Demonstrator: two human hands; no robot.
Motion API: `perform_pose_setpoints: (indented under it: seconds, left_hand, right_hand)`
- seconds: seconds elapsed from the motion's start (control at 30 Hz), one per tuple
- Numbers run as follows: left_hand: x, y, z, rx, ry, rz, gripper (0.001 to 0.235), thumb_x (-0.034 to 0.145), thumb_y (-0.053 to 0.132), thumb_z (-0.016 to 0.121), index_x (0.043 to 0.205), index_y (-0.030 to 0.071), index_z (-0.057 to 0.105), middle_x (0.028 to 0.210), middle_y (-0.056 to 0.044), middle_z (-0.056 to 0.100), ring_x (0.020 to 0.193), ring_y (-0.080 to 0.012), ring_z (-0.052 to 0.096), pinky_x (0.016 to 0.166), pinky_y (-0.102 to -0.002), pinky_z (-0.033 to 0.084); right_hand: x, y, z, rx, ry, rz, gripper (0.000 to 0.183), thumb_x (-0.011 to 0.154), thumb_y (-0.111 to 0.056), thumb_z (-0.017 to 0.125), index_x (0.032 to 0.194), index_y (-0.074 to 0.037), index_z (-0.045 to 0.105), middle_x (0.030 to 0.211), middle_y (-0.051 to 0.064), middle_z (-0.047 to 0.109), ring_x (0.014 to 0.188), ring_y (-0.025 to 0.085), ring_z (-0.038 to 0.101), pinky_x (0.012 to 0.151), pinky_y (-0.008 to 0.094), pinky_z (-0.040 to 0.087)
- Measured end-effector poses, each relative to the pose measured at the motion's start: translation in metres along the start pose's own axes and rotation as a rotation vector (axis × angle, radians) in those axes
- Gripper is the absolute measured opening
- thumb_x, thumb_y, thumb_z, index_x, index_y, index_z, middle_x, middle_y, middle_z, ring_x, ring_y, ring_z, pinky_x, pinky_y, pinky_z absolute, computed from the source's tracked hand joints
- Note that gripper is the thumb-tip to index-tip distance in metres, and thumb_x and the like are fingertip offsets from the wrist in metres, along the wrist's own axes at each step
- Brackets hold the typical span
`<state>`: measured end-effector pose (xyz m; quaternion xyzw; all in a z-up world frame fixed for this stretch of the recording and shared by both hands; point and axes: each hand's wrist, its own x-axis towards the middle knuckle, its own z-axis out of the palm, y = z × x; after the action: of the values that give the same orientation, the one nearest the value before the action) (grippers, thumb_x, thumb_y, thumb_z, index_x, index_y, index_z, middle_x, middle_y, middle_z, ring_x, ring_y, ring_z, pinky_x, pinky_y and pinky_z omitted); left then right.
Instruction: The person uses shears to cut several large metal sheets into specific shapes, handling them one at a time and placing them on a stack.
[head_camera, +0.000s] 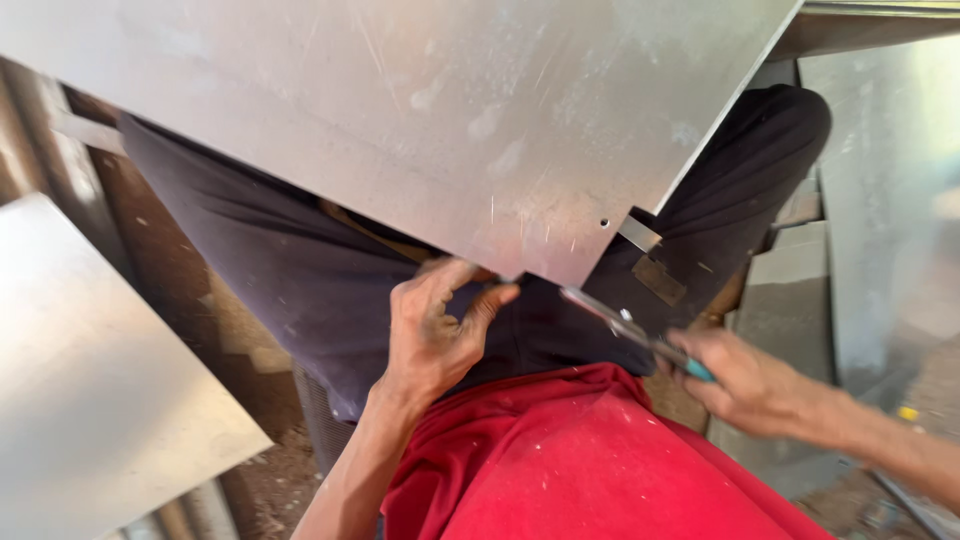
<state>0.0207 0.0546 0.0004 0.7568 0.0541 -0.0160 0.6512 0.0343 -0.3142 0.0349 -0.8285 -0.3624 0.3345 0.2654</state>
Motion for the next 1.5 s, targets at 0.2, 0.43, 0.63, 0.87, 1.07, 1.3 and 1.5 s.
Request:
perform_pose_setpoints:
  seconds: [0.2,0.43,0.63,0.87,1.07,1.3,1.5]
  left_hand:
    - [0.024,0.001,-0.009,-0.18,-0.379,-0.324,0.018,0.09,0.015,0.077,0.105,0.005,0.077,0.088,-0.005,0.074,0.073,-0.015,0.061,0.062,-0.027,0.049]
    - [0.062,0.016,0.102,-0.247,-0.151,-0.356,0.014,0.099,0.009,0.073,0.097,-0.005,0.074,0.078,-0.012,0.072,0.064,-0.0163,0.059,0.056,-0.028,0.046]
    - [0.089,0.033,0.22,-0.571,-0.22,-0.223,0.015,0.099,0.011,0.072,0.109,0.001,0.075,0.101,-0.009,0.079,0.084,-0.0136,0.074,0.08,-0.029,0.065]
    - [0.083,0.027,0.229,-0.433,-0.173,-0.319,0.016,0.097,0.011,0.074,0.109,0.001,0.077,0.101,-0.008,0.079,0.082,-0.0118,0.072,0.073,-0.026,0.058]
    - [0.082,0.02,0.228,-0.406,-0.155,-0.337,0.018,0.096,0.012,0.077,0.11,0.001,0.077,0.099,-0.01,0.077,0.081,-0.011,0.069,0.073,-0.025,0.057]
    - [0.083,0.018,0.177,-0.529,-0.213,-0.368,0.02,0.095,0.014,0.077,0.11,-0.001,0.076,0.103,-0.009,0.078,0.092,-0.0149,0.076,0.087,-0.028,0.062]
    - [0.088,0.021,0.179,-0.461,-0.208,-0.43,0.018,0.092,0.007,0.079,0.107,-0.003,0.077,0.097,-0.012,0.079,0.082,-0.017,0.076,0.077,-0.029,0.062]
  right_hand:
    - [-0.035,-0.001,0.049,0.563,-0.098,0.851,0.03,0.083,-0.015,0.055,0.106,-0.003,0.07,0.085,0.014,0.071,0.078,0.026,0.069,0.077,0.039,0.057]
    - [-0.041,-0.015,0.061,0.888,0.315,0.803,0.051,0.064,-0.011,0.058,0.115,-0.008,0.062,0.084,0.006,0.065,0.073,0.017,0.06,0.069,0.032,0.052]
    - [-0.003,-0.023,0.048,1.137,0.612,0.777,0.038,0.068,-0.01,0.051,0.105,-0.004,0.057,0.083,0.007,0.06,0.069,0.016,0.054,0.061,0.034,0.047]
    - [0.005,-0.02,0.043,0.956,0.646,0.86,0.03,0.071,-0.008,0.049,0.1,-0.005,0.056,0.079,0.008,0.06,0.072,0.019,0.059,0.066,0.035,0.052]
    - [0.005,-0.006,0.06,0.874,0.645,0.848,0.025,0.066,-0.013,0.049,0.087,-0.005,0.057,0.069,0.007,0.06,0.061,0.019,0.057,0.057,0.037,0.05]
    - [-0.019,-0.008,0.037,0.87,0.364,0.785,0.035,0.066,-0.021,0.052,0.097,-0.008,0.059,0.072,0.006,0.056,0.064,0.02,0.055,0.059,0.037,0.048]
    - [-0.024,0.003,0.017,0.72,0.145,0.828,0.036,0.065,-0.024,0.055,0.096,-0.007,0.057,0.078,0.006,0.058,0.07,0.019,0.056,0.061,0.038,0.052]
